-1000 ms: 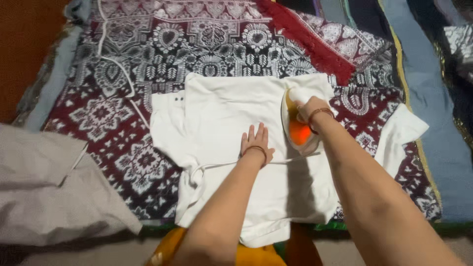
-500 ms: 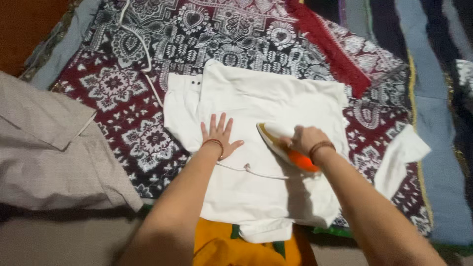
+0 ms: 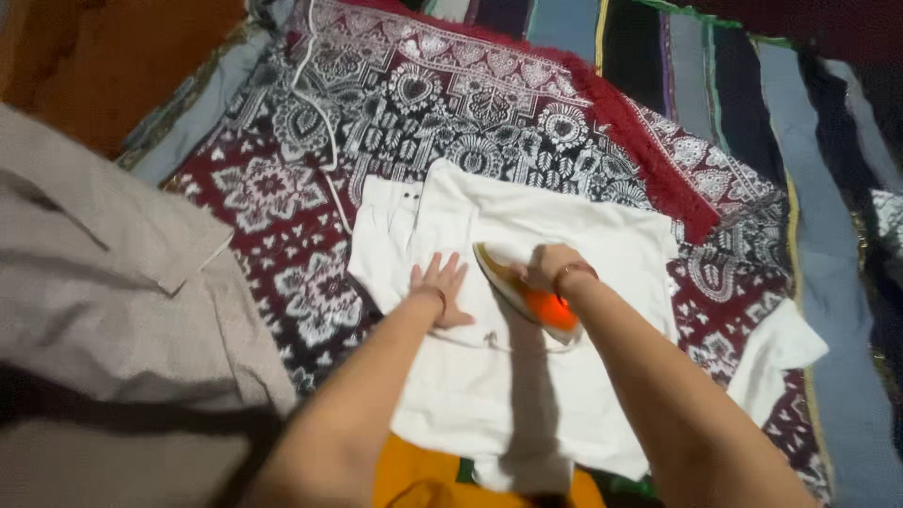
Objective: The person irons a white long-sleeved shirt laid out on a patterned bedsheet. They use a yellow electric iron to smooth the back, front, and sleeves of the shirt, periodically adjusting the fabric with their hands. The shirt is flipped over during the process to iron both sides.
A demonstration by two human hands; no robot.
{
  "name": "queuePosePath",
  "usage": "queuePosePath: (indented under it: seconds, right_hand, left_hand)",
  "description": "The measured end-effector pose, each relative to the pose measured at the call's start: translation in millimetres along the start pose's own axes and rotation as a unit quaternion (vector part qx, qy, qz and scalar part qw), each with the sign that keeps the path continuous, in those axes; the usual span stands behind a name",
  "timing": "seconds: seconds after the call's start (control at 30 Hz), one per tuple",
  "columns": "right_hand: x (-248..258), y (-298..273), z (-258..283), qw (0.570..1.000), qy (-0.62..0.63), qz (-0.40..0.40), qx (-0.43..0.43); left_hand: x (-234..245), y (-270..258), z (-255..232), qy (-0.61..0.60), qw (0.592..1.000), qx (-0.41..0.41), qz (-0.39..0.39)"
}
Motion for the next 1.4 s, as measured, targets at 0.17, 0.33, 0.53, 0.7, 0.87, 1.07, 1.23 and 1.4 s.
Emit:
queuePosePath:
  seconds: [0.17, 0.33, 0.53, 0.7, 0.87, 1.07, 1.23, 1.4]
  right_hand:
    - [-27.2, -72.4, -11.1, 0.999, 0.015, 0.033, -0.029]
    - [-17.1, -59.6, 12.5, 0.999, 0.017, 0.013, -0.041]
    - [13.9, 35.9, 78.8, 0.998, 0.046, -0.038, -0.036]
    - [13.3, 80.1, 101.8, 0.996, 0.064, -0.061, -0.025]
    - [-24.8, 22.0, 109.6, 0.993, -0.071, 0.061, 0.073]
    - [-23.3, -78.4, 122.5, 0.997, 0.055, 0.046, -0.026]
    - [-1.6, -55.3, 150.1, 0.995, 0.083, 0.006, -0.049]
    - [0.9, -12.1, 164.6, 0.995, 0.088, -0.02, -0.038]
  left_hand:
    - [-7.3, -28.1, 65.0, 0.061, 0.994, 0.019, -0.091]
    - [-18.7, -29.1, 68.5, 0.017, 0.992, 0.024, -0.121]
    - [-18.6, -26.8, 74.6, -0.016, 0.993, 0.023, -0.115]
    - [-15.1, -27.2, 72.1, -0.032, 0.991, 0.017, -0.128]
    - [-22.3, -16.6, 91.2, -0.026, 0.993, -0.022, -0.111]
    - [-43.3, -57.9, 111.7, -0.124, 0.981, 0.009, -0.147]
    - [-41.7, -54.9, 110.0, -0.147, 0.977, 0.0, -0.152]
    - [-58.2, -35.7, 117.3, -0.177, 0.962, -0.015, -0.207]
Point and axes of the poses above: each hand's wrist, its own y-axis towards the middle knuckle, its own x-axis out of the back of the hand, z = x × y, the point moved 5 cm from there along y, towards the middle knuckle, and after that the axes turned 2 degrees about -x, right-handed, at the moved point
